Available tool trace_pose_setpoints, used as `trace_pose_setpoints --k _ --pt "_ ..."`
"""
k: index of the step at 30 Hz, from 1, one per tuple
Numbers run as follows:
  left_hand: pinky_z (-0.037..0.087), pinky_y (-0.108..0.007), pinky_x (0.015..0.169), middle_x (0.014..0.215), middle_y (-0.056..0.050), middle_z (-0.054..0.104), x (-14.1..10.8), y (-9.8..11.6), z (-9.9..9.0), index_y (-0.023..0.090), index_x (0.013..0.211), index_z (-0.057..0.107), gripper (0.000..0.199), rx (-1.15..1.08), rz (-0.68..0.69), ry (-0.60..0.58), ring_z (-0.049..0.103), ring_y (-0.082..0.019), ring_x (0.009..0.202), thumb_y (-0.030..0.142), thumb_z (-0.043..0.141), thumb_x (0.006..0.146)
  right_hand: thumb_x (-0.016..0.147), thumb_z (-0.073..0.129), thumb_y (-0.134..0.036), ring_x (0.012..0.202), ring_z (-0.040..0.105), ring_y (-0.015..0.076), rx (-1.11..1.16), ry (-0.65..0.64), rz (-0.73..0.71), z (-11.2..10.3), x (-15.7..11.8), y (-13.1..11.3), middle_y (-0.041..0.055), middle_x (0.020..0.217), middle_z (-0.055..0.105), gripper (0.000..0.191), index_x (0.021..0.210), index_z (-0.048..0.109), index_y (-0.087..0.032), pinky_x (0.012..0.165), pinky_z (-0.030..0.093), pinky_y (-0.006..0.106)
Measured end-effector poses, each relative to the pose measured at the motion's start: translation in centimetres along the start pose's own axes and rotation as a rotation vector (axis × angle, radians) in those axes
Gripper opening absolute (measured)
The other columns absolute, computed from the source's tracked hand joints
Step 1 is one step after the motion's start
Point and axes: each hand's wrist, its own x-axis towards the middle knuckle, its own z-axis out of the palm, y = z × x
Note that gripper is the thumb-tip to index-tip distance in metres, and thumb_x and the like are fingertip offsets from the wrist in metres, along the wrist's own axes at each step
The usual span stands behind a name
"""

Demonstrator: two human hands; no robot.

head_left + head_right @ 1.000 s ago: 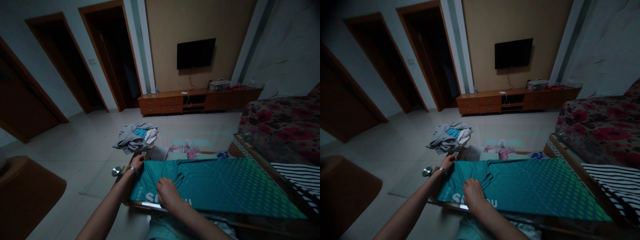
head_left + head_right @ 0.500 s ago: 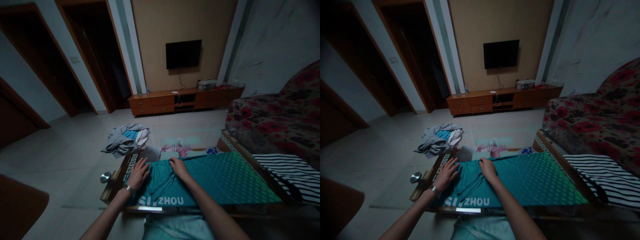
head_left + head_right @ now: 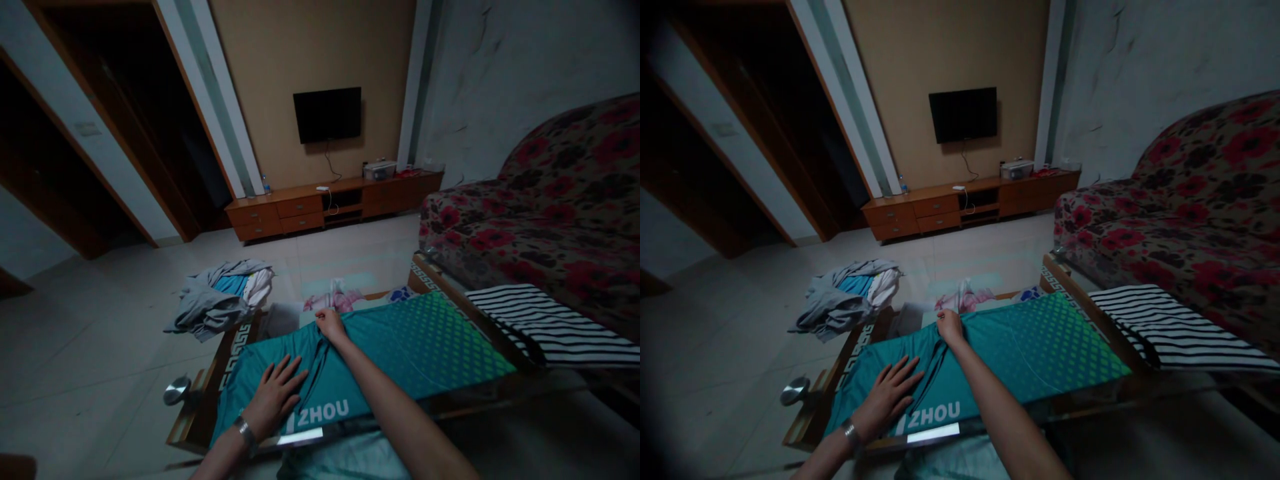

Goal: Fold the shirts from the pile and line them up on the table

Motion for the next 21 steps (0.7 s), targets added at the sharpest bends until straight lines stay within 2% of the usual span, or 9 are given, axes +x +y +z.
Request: trace_pose_setpoints --k 3,6,9,12,16,21 --pt "0.028 -0.054 0.11 0.152 -0.003 0.032 -0.6 0.0 -0.1 0.04 0.141 0.038 0.05 0.002 0.041 0.028 0.026 -0.031 0.14 0.037 0.046 0.092 0.08 0.051 -0.006 0.099 0.064 0.0187 -0.021 0.038 -0.006 -0.8 0.2 -0.2 0.0102 0.103 0.071 0.03 0.101 0.07 -0.013 0.089 0.045 0.027" --pt "0.033 -0.051 0.107 0.147 -0.005 0.041 -1.2 0.3 -0.3 0.036 0.136 0.047 0.044 -0.033 0.034 0.05 0.035 -0.029 0.135 0.04 0.044 0.092 0.081 0.051 -0.007 0.102 0.062 0.0187 -0.023 0.057 -0.047 -1.7 -0.4 0.0 0.0106 0.105 0.07 0.027 0.099 0.07 -0.013 0.091 0.043 0.027" --pt "0.042 -0.043 0.098 0.13 -0.009 0.055 -1.7 0.8 -0.7 0.029 0.121 0.06 0.034 -0.09 -0.05 0.123 0.049 -0.026 0.119 0.038 0.046 0.091 0.083 0.052 -0.011 0.098 0.062 0.0174 -0.01 0.037 -0.102 -2.7 -1.8 0.9 0.0083 0.101 0.07 0.022 0.094 0.071 -0.014 0.088 0.043 0.025" --pt "0.046 -0.039 0.086 0.11 -0.01 0.061 -1.9 1.6 -0.8 0.023 0.101 0.064 0.022 -0.113 -0.152 0.186 0.055 -0.024 0.1 0.034 0.05 0.088 0.076 0.065 -0.017 0.086 0.063 0.0155 0.019 -0.064 -0.192 -3.2 -3.5 2.1 0.004 0.095 0.07 0.019 0.094 0.071 -0.017 0.079 0.045 0.023" --pt "0.044 -0.038 0.079 0.093 -0.009 0.06 -1.8 2.8 -0.6 0.018 0.085 0.061 0.018 -0.084 -0.24 0.244 0.053 -0.023 0.089 0.024 0.045 0.089 0.066 0.07 -0.012 0.089 0.06 0.0167 -0.007 -0.15 -0.322 -2.7 -5.1 2.8 0.0049 0.1 0.067 0.039 0.105 0.069 -0.018 0.078 0.043 0.024" --pt "0.043 -0.036 0.076 0.085 -0.007 0.058 -1.6 3.6 -0.4 0.018 0.08 0.057 0.016 -0.126 -0.329 0.336 0.053 -0.022 0.082 0.023 0.044 0.088 0.072 0.061 -0.012 0.093 0.058 0.0175 -0.054 -0.113 -0.294 -1.6 -5.7 1.8 0.0055 0.099 0.067 0.029 0.099 0.069 -0.018 0.081 0.04 0.025"
